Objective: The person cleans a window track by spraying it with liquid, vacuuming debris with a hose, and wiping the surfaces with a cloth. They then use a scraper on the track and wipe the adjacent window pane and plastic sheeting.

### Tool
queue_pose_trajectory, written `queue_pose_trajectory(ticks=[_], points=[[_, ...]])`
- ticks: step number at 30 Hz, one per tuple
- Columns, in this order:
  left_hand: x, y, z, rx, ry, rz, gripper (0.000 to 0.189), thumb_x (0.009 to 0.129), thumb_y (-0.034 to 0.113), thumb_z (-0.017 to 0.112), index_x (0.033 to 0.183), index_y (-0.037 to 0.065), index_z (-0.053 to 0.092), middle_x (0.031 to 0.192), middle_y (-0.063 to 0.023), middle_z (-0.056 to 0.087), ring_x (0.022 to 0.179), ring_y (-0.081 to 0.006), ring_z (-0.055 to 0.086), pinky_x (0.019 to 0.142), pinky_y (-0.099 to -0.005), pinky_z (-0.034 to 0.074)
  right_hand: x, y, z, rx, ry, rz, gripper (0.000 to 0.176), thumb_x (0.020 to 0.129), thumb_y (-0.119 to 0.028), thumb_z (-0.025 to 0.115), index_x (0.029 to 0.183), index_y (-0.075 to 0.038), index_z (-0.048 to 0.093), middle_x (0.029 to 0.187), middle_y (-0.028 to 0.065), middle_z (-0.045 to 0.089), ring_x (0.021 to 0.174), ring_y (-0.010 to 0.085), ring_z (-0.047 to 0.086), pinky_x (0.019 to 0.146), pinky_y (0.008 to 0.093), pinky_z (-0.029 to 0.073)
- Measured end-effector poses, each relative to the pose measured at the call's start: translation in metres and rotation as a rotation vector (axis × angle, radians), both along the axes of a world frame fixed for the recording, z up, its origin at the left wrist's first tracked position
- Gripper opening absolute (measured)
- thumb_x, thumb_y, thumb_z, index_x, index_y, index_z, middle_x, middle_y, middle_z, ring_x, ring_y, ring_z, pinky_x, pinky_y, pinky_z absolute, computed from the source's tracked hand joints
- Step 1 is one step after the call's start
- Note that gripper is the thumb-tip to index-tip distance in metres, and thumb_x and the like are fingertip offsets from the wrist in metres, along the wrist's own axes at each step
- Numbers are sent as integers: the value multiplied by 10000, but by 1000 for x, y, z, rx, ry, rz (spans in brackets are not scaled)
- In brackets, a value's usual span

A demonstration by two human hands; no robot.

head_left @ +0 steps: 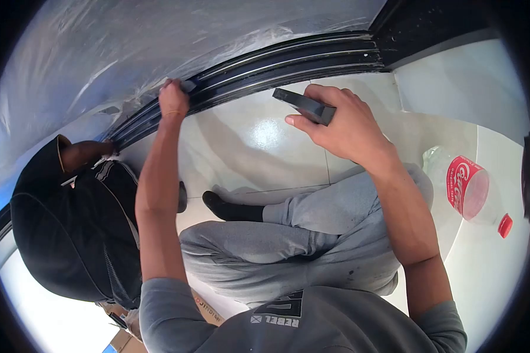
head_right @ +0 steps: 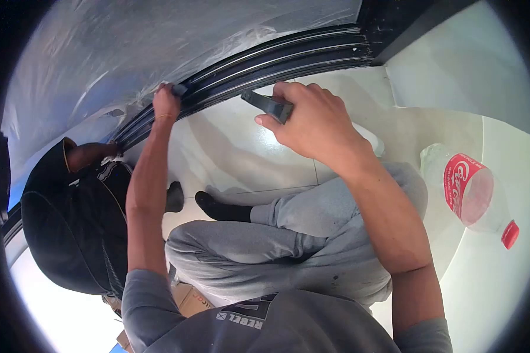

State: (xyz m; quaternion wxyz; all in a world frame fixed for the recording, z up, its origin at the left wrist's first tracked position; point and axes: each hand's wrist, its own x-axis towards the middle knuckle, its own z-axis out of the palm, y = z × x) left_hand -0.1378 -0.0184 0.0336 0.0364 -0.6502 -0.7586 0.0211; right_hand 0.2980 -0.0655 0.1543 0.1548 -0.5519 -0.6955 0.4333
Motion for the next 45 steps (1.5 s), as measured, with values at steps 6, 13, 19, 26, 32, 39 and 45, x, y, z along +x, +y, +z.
queue_pose_trajectory(ticks=[6, 13, 19, 26, 32, 39, 45], points=[[108, 20, -4, -23, -162, -39, 226, 752, 53, 698, 970, -3, 668, 1104, -215, 645, 1016, -407, 642, 905, -466, 532, -7, -1, 8, -32, -46, 14, 444, 813, -423, 759, 1081, -75, 693, 955, 127, 709, 954, 352, 652, 871, 437, 499], [178, 18, -18, 293, -469, 24, 274, 783, -13, 637, 1025, -12, 511, 996, -233, 610, 948, -415, 625, 846, -468, 516, -8, 2, -11, -106, -32, -49, 618, 790, -464, 792, 1188, -10, 659, 961, 94, 721, 988, 296, 650, 905, 399, 499], [147, -14, -30, 419, -382, -399, 359, 748, -11, 654, 1099, 61, 645, 1031, -154, 607, 1004, -362, 584, 871, -450, 505, -12, 3, 6, -177, -62, -9, 585, 798, -472, 780, 1180, -42, 672, 946, 100, 714, 989, 307, 644, 907, 397, 497], [53, -17, -20, 216, -201, -244, 373, 735, -39, 614, 1091, 55, 675, 1067, -193, 618, 1062, -393, 585, 920, -463, 501, 1, -2, -5, -19, 16, -88, 463, 807, -452, 769, 1045, -63, 688, 936, 127, 709, 967, 336, 655, 878, 430, 499], [58, 6, -15, 104, -223, -101, 365, 764, -39, 588, 1114, 21, 671, 1074, -233, 651, 1040, -436, 615, 929, -483, 506, 2, -1, 4, -13, -26, 15, 455, 812, -444, 759, 1046, -60, 687, 949, 147, 707, 940, 365, 655, 868, 442, 502], [217, 50, -3, 35, -274, -204, 190, 826, 30, 563, 983, -7, 664, 1033, -229, 662, 985, -402, 642, 890, -467, 530, 1, 5, 14, -156, -23, -9, 491, 802, -439, 773, 1099, -59, 684, 969, 150, 706, 979, 359, 645, 896, 439, 499], [198, 41, -7, 62, -321, -305, 184, 866, 49, 538, 991, 21, 670, 1031, -211, 663, 997, -387, 644, 890, -460, 535, -1, 5, -8, -151, -31, -49, 582, 797, -444, 794, 1161, -18, 636, 964, 108, 676, 1009, 273, 586, 899, 384, 459]])
